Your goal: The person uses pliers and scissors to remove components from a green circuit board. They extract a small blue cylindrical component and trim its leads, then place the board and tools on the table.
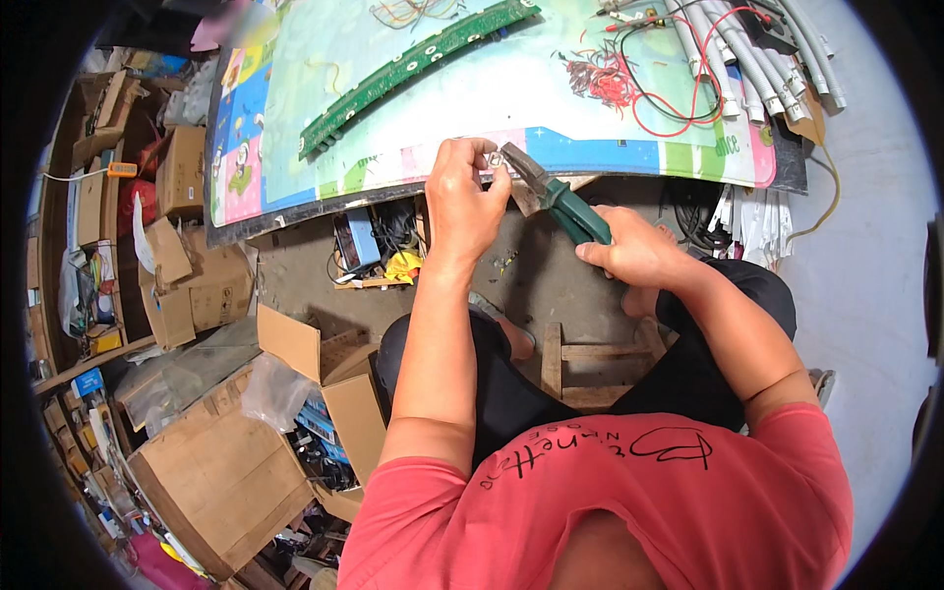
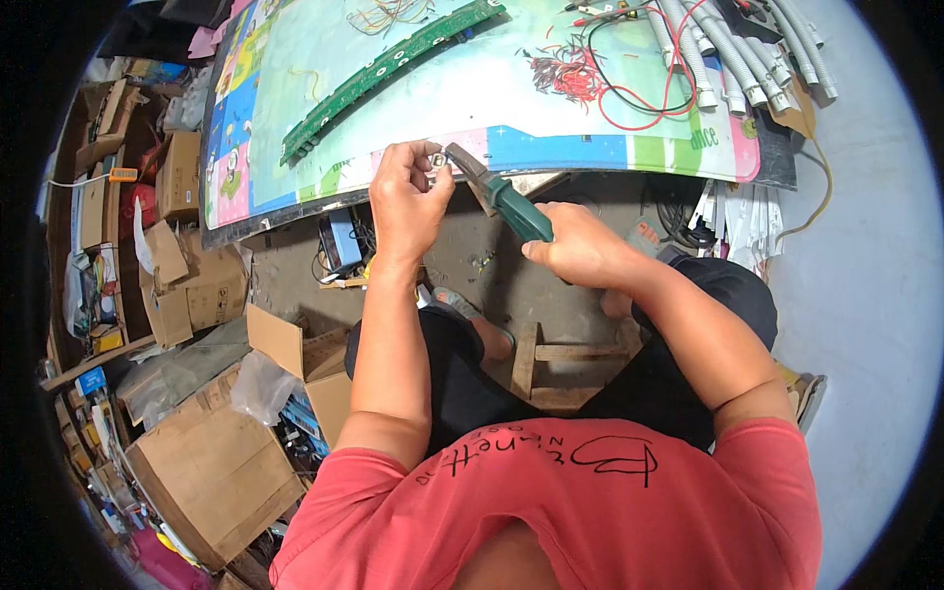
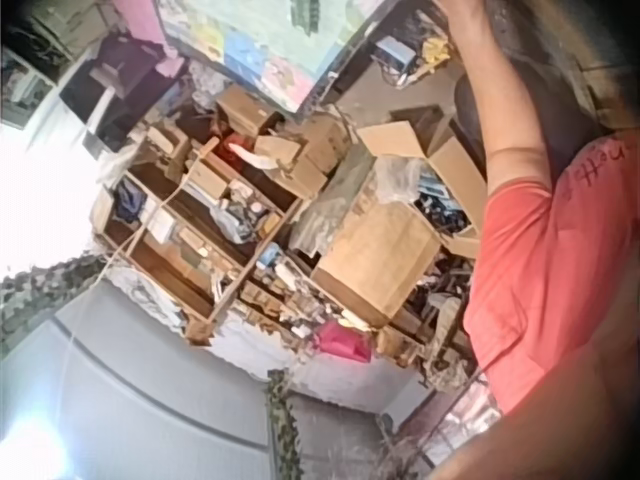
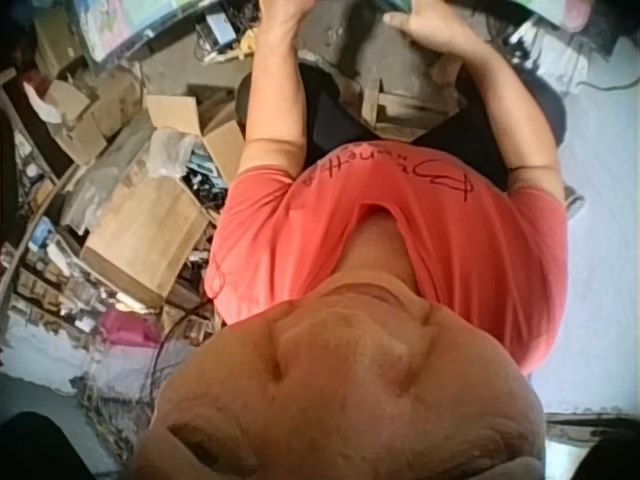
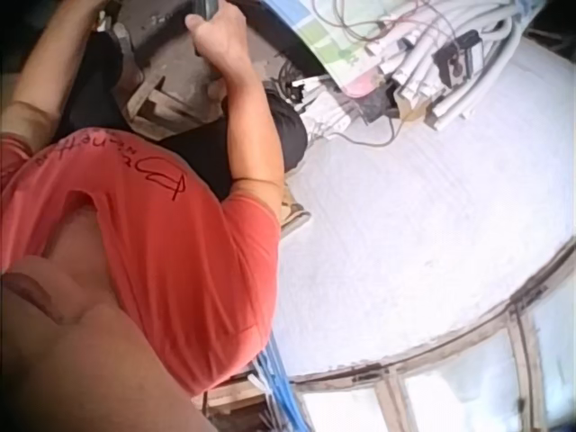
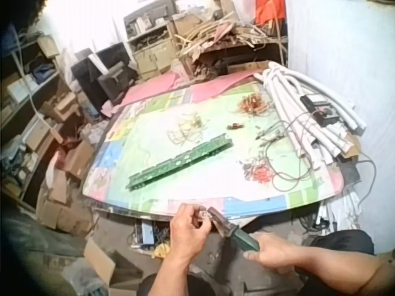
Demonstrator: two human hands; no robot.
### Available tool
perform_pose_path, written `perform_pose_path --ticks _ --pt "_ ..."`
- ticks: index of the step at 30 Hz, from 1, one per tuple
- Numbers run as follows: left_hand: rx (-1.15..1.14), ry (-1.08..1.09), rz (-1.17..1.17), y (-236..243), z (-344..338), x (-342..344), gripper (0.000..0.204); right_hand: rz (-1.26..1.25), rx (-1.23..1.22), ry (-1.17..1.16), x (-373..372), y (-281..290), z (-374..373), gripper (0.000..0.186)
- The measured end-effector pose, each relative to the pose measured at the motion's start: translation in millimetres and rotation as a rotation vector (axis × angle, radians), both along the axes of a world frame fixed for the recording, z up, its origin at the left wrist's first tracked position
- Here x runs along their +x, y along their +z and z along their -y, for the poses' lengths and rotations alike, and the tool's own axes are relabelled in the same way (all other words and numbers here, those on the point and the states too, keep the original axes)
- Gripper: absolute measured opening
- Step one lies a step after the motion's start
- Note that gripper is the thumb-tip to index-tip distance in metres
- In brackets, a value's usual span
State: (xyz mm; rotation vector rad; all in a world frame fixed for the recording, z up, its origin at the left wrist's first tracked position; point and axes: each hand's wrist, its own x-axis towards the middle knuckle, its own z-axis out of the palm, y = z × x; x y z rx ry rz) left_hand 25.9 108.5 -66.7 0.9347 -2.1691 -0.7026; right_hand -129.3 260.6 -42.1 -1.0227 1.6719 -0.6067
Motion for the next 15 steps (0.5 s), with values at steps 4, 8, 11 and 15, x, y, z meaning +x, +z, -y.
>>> perform_pose_path --ticks 4,8,11,15 --pt "0.002 0.006 0.038 -8 1 1 0.020 -0.018 0.006 -0.074 -6 -18 -2 0.028" --pt "0.113 0.026 0.059 -25 0 -2 0.017 -0.020 -0.036 -0.097 -14 -25 -4 0.028" --pt "0.277 0.069 0.028 -57 -13 -11 0.019 -0.097 -0.058 -0.094 -16 -27 -3 0.027" --pt "0.203 -0.001 0.225 -125 -31 -13 0.019 -0.272 -0.078 -0.086 -9 -58 -6 0.027"
